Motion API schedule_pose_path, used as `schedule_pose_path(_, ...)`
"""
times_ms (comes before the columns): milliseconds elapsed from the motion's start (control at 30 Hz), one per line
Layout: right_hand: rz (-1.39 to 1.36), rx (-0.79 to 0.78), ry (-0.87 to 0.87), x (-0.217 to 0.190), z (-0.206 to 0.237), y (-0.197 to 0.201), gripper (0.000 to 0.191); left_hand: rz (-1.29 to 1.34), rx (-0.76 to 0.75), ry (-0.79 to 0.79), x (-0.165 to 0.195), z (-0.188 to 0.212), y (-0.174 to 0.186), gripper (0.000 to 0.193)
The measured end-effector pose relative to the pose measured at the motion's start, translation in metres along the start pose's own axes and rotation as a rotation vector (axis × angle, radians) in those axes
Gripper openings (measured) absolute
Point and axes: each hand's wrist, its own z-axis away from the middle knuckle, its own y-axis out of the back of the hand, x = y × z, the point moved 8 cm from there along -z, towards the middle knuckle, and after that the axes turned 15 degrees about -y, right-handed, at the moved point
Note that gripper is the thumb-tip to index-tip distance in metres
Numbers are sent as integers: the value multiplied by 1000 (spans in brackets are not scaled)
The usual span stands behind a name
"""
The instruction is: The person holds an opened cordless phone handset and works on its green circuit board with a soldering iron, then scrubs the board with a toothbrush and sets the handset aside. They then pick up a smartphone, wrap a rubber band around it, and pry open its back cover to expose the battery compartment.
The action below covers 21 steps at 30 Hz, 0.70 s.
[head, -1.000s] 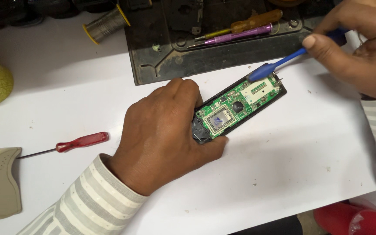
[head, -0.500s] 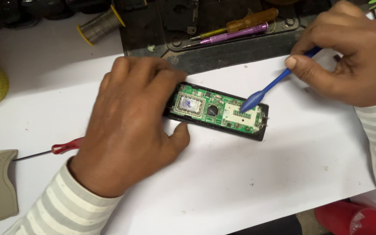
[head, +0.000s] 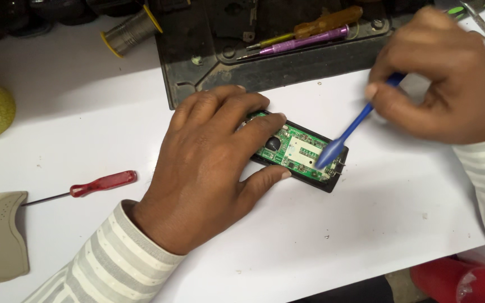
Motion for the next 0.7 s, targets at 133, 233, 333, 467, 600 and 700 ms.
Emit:
schedule_pose_path(133, 58, 55, -35, 3, -3, 7, 10, 1, 6, 0, 1, 1, 0, 55)
schedule_pose_path(233, 8, 40, 30, -9, -1, 4, 11, -5, 8, -3, 3, 1, 1, 55)
schedule_pose_path(333, -44, 16, 95, -19, 2, -1, 10, -6, 9, 1, 4, 1, 2, 55)
schedule_pose_path(467, -37, 27, 37, -11, -1, 2, 11, 0, 16, 1, 3, 2, 2, 55)
schedule_pose_path(600, -1, 58, 5, -4, -3, 7, 10, -1, 11, 2, 2, 3, 1, 55)
schedule_pose_path(700, -4, 39, 67, -12, -1, 3, 12, -7, 16, 1, 4, 2, 1, 56)
